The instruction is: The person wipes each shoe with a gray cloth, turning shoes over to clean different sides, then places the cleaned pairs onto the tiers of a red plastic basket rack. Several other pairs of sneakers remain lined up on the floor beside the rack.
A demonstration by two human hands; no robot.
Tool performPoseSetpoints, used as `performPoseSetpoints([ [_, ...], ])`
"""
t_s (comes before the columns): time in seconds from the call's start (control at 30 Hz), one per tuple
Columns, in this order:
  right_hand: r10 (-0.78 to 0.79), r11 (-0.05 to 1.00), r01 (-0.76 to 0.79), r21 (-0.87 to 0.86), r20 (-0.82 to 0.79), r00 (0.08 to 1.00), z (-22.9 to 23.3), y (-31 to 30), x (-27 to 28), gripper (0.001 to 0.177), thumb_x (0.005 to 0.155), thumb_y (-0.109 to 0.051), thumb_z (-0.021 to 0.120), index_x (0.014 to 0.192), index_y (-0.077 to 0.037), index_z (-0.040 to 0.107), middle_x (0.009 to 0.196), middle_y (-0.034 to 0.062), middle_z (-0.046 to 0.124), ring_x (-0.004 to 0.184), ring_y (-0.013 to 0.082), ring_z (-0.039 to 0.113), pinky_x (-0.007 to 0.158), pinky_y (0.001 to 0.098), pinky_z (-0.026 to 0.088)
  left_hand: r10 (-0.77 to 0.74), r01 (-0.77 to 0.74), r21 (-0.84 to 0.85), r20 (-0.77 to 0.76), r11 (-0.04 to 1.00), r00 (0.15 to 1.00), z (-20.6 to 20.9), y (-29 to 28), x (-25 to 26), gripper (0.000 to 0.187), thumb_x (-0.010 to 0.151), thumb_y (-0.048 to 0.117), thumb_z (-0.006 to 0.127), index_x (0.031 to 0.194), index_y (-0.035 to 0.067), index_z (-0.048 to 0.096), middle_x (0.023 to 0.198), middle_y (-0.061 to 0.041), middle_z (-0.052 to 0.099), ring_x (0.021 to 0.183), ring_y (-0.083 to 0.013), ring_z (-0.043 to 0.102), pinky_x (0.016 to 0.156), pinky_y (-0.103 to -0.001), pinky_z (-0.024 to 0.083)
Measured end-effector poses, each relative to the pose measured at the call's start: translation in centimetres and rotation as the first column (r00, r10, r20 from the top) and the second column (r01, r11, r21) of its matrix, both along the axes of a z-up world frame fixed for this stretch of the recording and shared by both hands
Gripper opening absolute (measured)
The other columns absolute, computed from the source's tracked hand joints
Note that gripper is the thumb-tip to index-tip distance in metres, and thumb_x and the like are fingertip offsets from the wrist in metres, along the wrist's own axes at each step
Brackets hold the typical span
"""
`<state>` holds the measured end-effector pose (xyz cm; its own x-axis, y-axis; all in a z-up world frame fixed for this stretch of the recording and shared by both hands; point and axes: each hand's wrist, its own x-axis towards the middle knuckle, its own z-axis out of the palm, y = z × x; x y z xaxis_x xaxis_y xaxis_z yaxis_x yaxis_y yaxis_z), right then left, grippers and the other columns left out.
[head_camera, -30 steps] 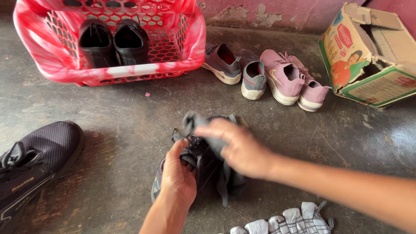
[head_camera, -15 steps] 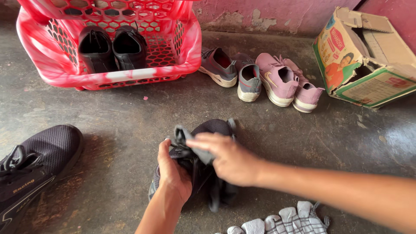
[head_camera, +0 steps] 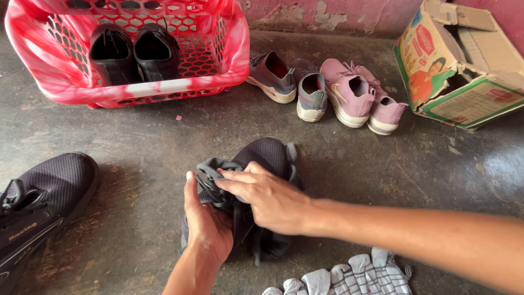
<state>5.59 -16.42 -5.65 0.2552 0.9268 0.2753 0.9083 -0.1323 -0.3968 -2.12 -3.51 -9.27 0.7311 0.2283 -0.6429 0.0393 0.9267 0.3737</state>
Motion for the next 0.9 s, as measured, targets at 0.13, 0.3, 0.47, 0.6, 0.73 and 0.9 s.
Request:
performPoseSetpoints([
  [0.13,0.011,0.984,0.027,-0.177,0.210,0.978,1.7,-1.1,3.4,0.068,0.074,0.013,0.055,0.139,-0.003,0.059,0.141,0.0125,0.061,0.114,0.0333,0.058,0.094,0.0379,0.053,-0.022,0.022,0.012,-0.018,1.000,1.000,0.9,-0.4,-0.9,0.105,0.075,0.086,0.041,0.125,-0.003,0.064,0.122,-0.022,0.071,0.110,-0.0327,0.070,0.097,-0.045,0.057],
  [0.3,-0.133,0.970,0.192,-0.147,0.338,0.932,3.0,-2.4,7.7,0.077,0.068,0.013,0.055,0.142,-0.006,0.057,0.141,0.0125,0.060,0.108,0.0317,0.056,0.098,0.0370,0.050,0.059,-0.058,0.043,-0.018,0.997,0.998,1.1,-0.2,-1.7,0.113,0.074,0.090,0.036,0.129,-0.005,0.062,0.117,-0.021,0.075,0.106,-0.0317,0.072,0.092,-0.042,0.057],
  [0.47,-0.264,0.962,0.274,0.005,0.283,0.922,2.1,-2.7,7.3,0.075,0.071,0.014,0.053,0.144,0.002,0.051,0.141,0.0218,0.057,0.113,0.0346,0.055,0.107,0.0409,0.046,0.146,-0.143,0.058,-0.041,0.988,0.988,0.2,-0.2,-2.1,0.114,0.081,0.090,0.037,0.128,-0.010,0.063,0.110,-0.019,0.073,0.100,-0.0308,0.067,0.092,-0.043,0.053],
  [0.6,-0.385,0.920,0.391,0.018,0.212,0.898,0.5,-3.3,5.3,0.082,0.072,0.017,0.050,0.152,0.016,0.031,0.134,0.0314,0.051,0.116,0.0429,0.050,0.110,0.0456,0.040,0.220,-0.219,-0.042,0.032,0.975,0.975,-0.4,0.1,-2.6,0.102,0.084,0.085,0.035,0.126,-0.005,0.060,0.108,-0.018,0.072,0.106,-0.0328,0.069,0.095,-0.046,0.055],
  [0.73,-0.353,0.919,0.370,-0.133,0.138,0.925,-1.2,-4.4,2.0,0.087,0.074,0.021,0.045,0.157,0.020,0.018,0.135,0.0373,0.044,0.119,0.0450,0.049,0.109,0.0456,0.038,0.351,-0.340,-0.094,0.166,0.936,0.921,-1.0,1.2,-2.9,0.086,0.091,0.073,0.038,0.130,-0.002,0.056,0.122,-0.019,0.071,0.115,-0.0329,0.069,0.102,-0.049,0.055],
  [0.9,0.030,0.963,-0.023,-0.267,0.024,0.999,-1.5,-5.2,-3.7,0.089,0.062,0.019,0.045,0.149,0.020,0.025,0.141,0.0367,0.044,0.122,0.0435,0.050,0.110,0.0452,0.040,0.472,-0.440,-0.177,0.243,0.881,0.847,-1.0,2.1,-3.0,0.074,0.096,0.060,0.038,0.134,0.000,0.059,0.134,-0.021,0.067,0.118,-0.0332,0.070,0.104,-0.049,0.056],
])
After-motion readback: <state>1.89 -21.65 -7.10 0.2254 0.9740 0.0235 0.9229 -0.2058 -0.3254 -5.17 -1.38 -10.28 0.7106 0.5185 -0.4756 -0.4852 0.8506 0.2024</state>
